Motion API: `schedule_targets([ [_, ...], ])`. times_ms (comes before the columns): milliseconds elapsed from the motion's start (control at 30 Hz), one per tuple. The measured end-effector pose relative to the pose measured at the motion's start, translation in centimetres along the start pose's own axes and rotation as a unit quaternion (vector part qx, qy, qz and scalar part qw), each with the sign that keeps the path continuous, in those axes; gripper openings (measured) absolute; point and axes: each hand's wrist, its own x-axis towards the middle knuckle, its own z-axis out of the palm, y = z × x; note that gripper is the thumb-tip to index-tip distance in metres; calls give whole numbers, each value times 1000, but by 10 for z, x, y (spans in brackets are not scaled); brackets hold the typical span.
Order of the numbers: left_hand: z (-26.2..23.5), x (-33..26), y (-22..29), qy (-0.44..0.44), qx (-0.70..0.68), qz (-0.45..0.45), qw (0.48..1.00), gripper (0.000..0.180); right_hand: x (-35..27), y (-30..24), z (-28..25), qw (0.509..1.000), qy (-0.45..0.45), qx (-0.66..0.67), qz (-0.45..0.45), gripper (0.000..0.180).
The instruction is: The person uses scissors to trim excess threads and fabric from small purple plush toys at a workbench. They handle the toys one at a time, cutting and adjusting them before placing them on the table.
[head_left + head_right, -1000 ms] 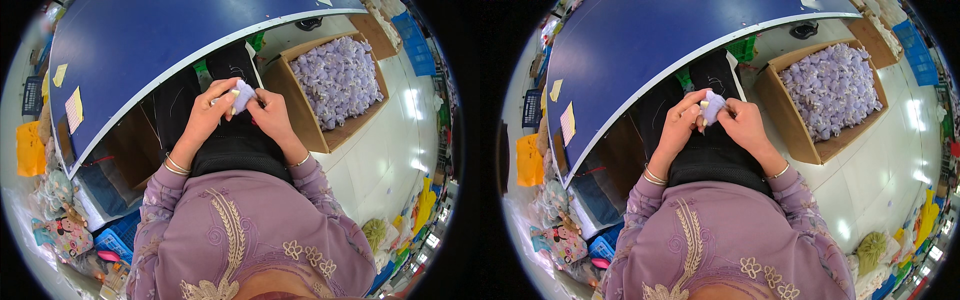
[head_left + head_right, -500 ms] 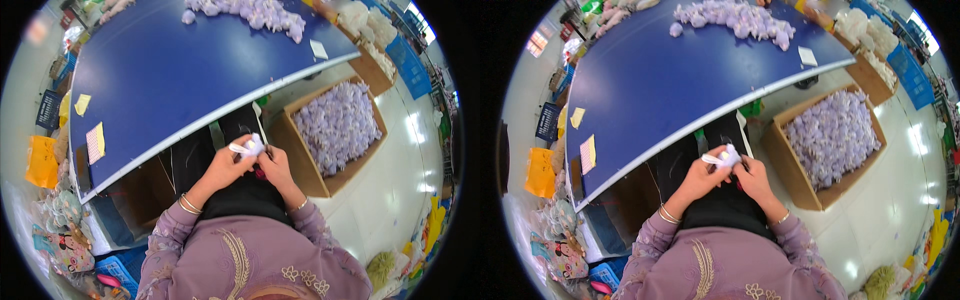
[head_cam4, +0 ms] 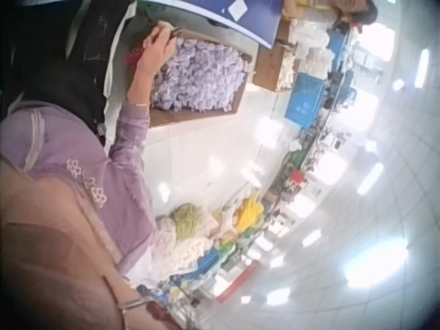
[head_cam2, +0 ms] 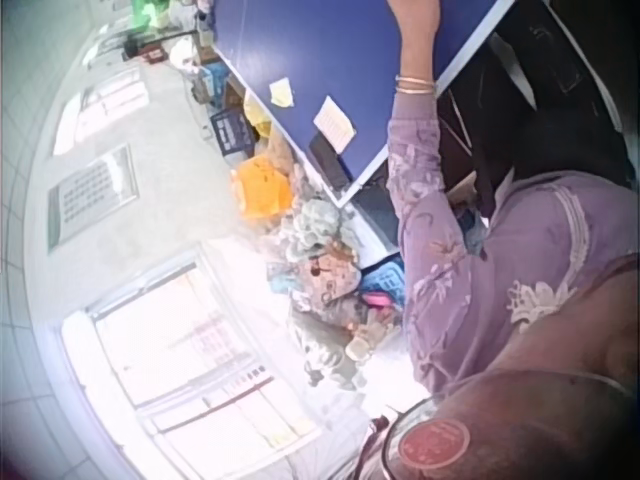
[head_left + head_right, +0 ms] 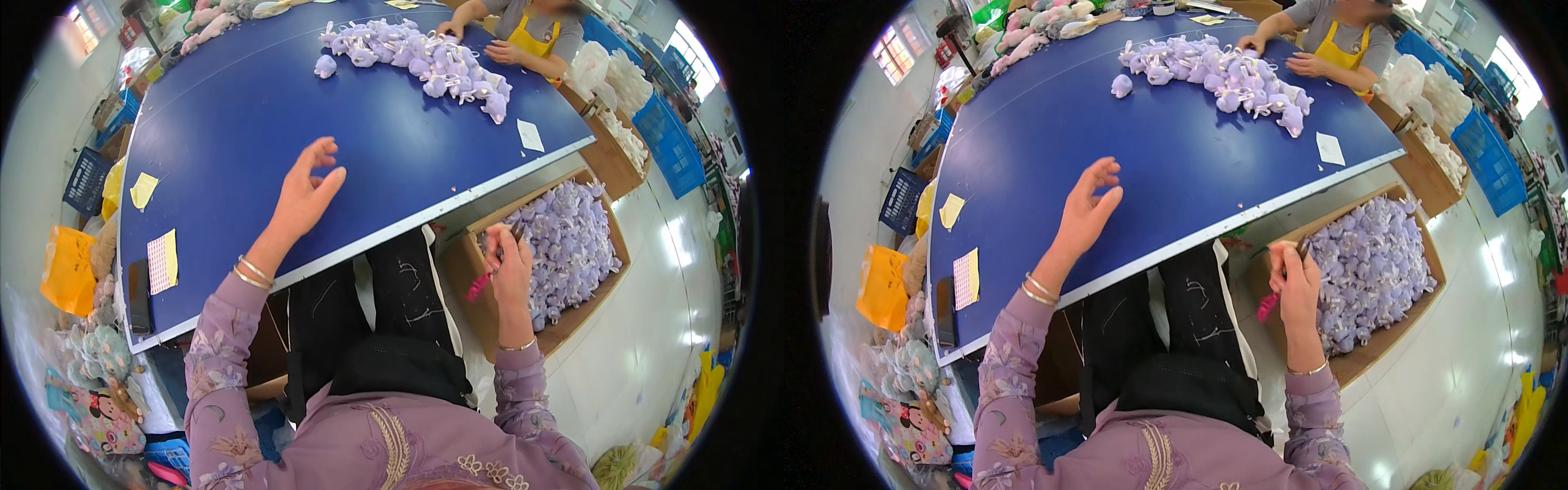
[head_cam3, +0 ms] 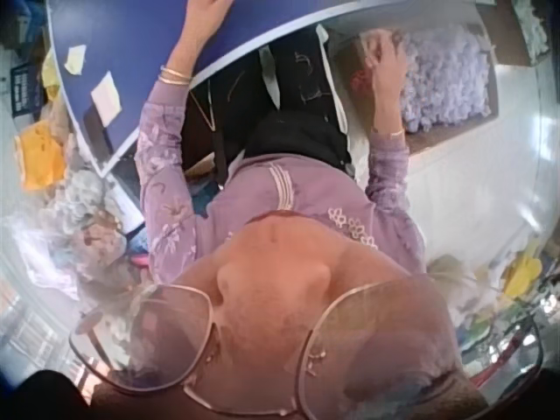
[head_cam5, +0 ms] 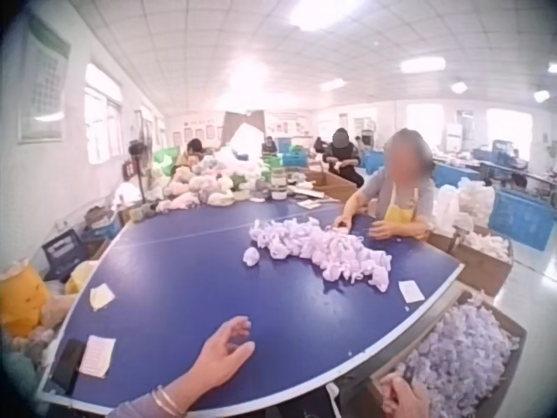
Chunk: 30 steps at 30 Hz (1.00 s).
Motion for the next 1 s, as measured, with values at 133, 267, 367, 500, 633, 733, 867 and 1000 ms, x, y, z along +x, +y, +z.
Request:
schedule_targets([
  [133,-21,50,-59,43,203,-9,978,75,61,-17,40,993,-41,-88,-70,22],
  [267,-14,98,-74,13,312,-11,950,92,145,-9,40,965,-44,-223,-130,24],
  [367,-2,138,-89,23,326,18,945,93,177,4,43,913,-37,-355,-195,24],
  [500,2,210,-122,92,328,79,937,93,164,4,53,885,-46,-411,-214,23],
  [633,17,285,-140,124,404,195,885,85,162,-1,52,898,-23,-405,-169,20],
  [733,28,327,-147,128,404,215,880,75,162,5,46,899,7,-397,-185,15],
  [867,11,380,-175,214,392,284,849,71,165,4,54,909,3,-383,-163,13],
  [1000,24,426,-175,238,393,205,864,66,159,-3,53,904,12,-403,-145,14],
])
